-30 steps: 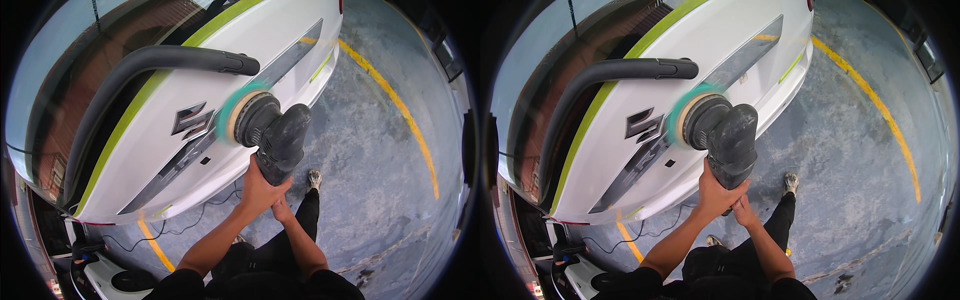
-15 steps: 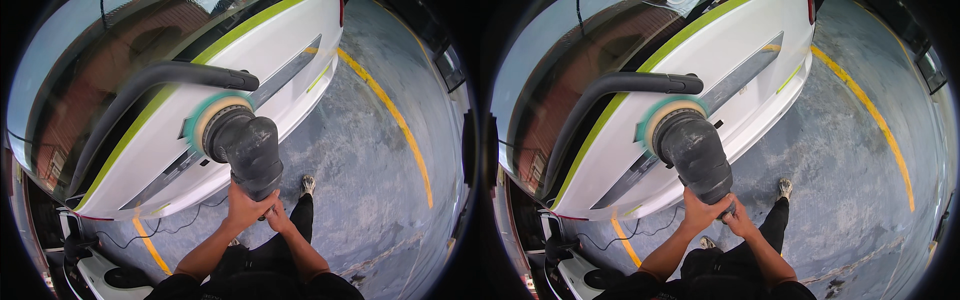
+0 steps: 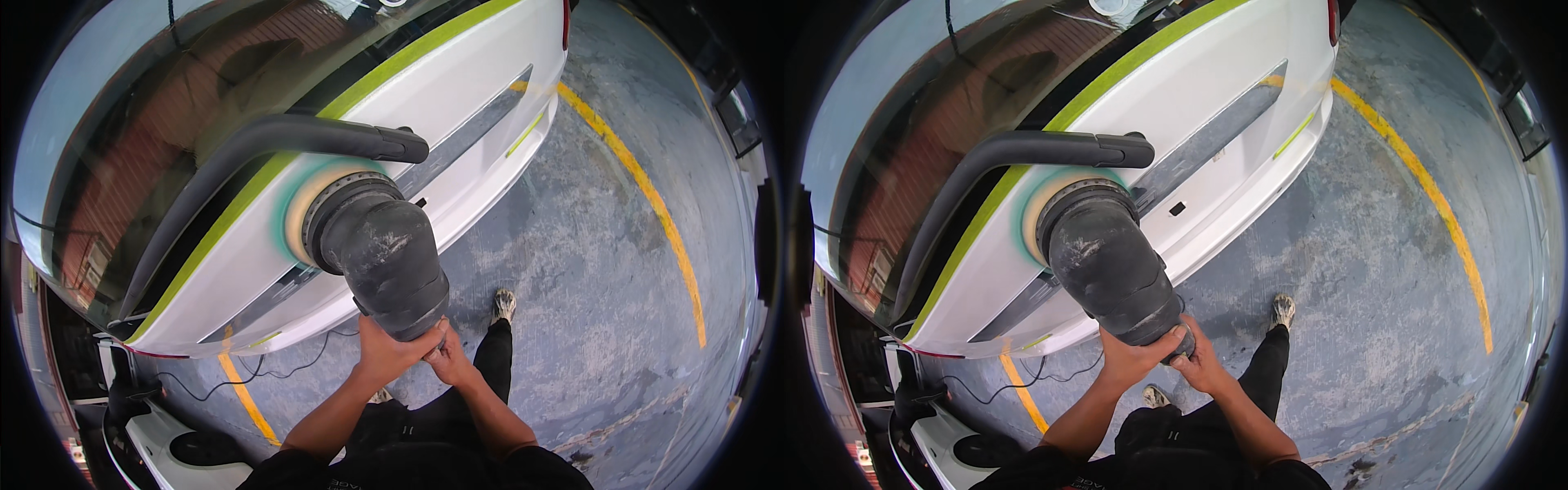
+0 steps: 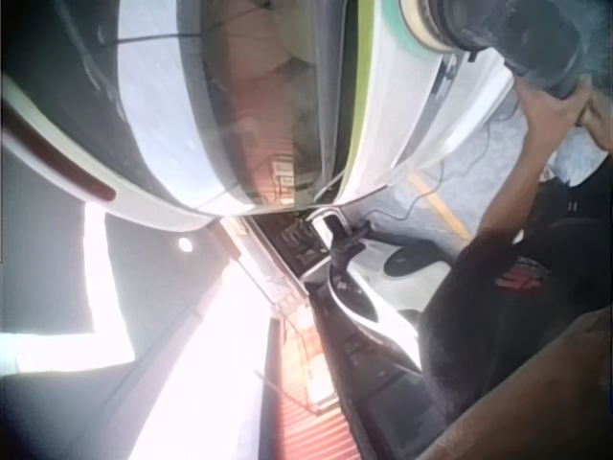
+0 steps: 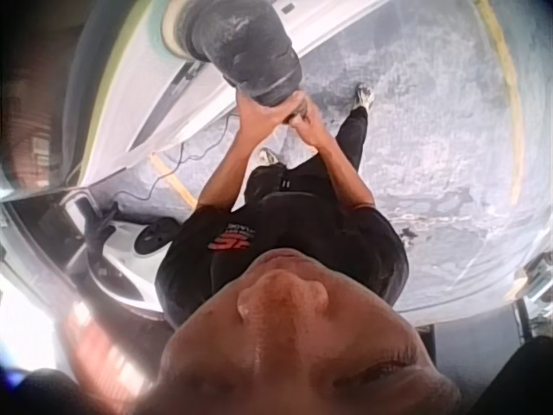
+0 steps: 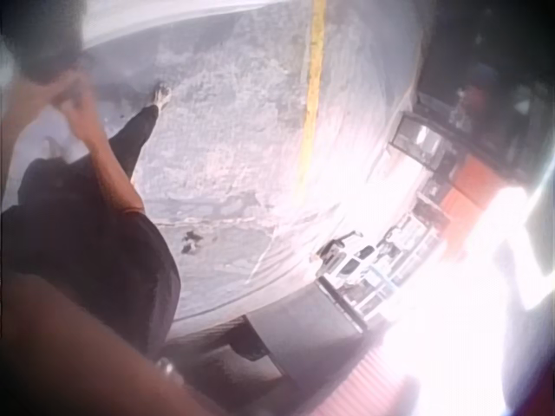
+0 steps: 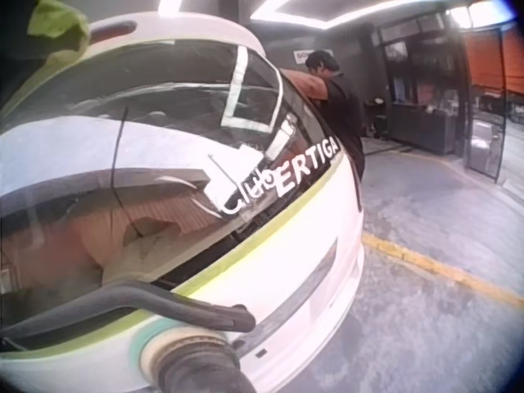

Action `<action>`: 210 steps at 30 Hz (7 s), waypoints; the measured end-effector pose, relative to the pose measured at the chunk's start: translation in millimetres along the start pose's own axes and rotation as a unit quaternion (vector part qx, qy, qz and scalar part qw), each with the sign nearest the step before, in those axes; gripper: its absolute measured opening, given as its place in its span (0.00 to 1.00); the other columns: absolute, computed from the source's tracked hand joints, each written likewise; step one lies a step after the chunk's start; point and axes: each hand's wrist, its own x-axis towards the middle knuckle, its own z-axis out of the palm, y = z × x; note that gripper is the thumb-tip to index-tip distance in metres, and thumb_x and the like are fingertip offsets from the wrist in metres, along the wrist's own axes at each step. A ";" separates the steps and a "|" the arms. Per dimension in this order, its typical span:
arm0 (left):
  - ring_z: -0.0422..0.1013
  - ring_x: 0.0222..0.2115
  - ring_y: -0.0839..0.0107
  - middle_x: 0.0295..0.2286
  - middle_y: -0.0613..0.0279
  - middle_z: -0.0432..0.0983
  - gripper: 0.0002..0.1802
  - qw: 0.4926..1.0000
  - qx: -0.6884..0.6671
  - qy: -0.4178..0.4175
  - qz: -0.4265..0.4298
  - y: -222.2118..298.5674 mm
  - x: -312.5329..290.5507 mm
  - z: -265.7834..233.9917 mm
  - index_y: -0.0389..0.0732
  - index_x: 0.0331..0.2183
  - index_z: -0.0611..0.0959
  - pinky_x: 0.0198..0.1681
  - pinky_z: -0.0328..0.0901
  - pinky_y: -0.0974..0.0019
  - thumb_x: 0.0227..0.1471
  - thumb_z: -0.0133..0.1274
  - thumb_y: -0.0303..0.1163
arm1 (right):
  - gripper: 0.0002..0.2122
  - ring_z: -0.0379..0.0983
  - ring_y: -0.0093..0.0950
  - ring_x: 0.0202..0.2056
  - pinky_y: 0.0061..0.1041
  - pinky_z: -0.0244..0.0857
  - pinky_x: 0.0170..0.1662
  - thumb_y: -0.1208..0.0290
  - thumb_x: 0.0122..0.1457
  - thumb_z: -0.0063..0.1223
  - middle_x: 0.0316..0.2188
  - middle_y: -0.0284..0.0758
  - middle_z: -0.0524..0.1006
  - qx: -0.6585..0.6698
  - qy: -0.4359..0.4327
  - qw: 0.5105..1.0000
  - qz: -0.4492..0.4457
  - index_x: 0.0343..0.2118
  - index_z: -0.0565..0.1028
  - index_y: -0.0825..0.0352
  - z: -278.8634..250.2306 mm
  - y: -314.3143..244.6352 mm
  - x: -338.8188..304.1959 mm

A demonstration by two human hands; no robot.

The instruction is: The person uses a rotary polisher with a green pad to buff the surface of a white car rear bumper. The bumper is masked with green tape along its edges. The person moves the polisher systematically across the bumper's flat and curved areas.

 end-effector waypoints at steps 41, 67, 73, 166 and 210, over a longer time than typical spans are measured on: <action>0.79 0.44 0.62 0.43 0.51 0.80 0.40 0.982 -0.158 -0.005 0.103 14.1 192.3 248.4 0.32 0.53 0.70 0.49 0.72 0.60 0.41 0.74 0.30 | 0.50 0.66 0.35 0.59 0.35 0.58 0.63 0.27 0.57 0.49 0.58 0.43 0.69 -0.285 0.008 0.958 0.002 0.63 0.61 0.76 -307.4 -170.6 87.9; 0.81 0.42 0.55 0.42 0.47 0.81 0.46 0.993 -0.082 -0.028 0.076 36.8 195.6 229.7 0.32 0.55 0.66 0.47 0.74 0.59 0.39 0.75 0.33 | 0.49 0.62 0.34 0.63 0.35 0.54 0.67 0.29 0.60 0.47 0.63 0.41 0.66 -0.235 0.099 0.964 -0.074 0.67 0.57 0.75 -266.5 -154.1 87.8; 0.80 0.36 0.45 0.37 0.43 0.80 0.42 0.997 0.026 -0.009 0.073 55.3 231.0 264.8 0.33 0.51 0.68 0.40 0.74 0.52 0.40 0.71 0.39 | 0.49 0.57 0.35 0.67 0.36 0.48 0.70 0.27 0.62 0.36 0.67 0.40 0.62 -0.066 0.150 0.987 -0.008 0.68 0.57 0.75 -261.0 -184.9 100.1; 0.78 0.42 0.65 0.42 0.52 0.80 0.46 0.998 0.051 0.023 -0.033 18.4 186.0 246.3 0.32 0.53 0.70 0.47 0.72 0.60 0.36 0.78 0.35 | 0.44 0.66 0.25 0.58 0.31 0.59 0.62 0.38 0.59 0.60 0.55 0.35 0.71 -0.002 -0.034 0.999 0.015 0.67 0.59 0.70 -277.3 -122.5 93.2; 0.80 0.37 0.66 0.38 0.55 0.83 0.25 0.992 0.088 0.019 -0.091 60.7 204.9 260.2 0.31 0.40 0.82 0.45 0.73 0.62 0.40 0.73 0.29 | 0.43 0.68 0.28 0.57 0.34 0.54 0.65 0.32 0.59 0.54 0.58 0.36 0.69 0.023 -0.105 0.993 0.048 0.62 0.64 0.69 -285.4 -151.1 103.4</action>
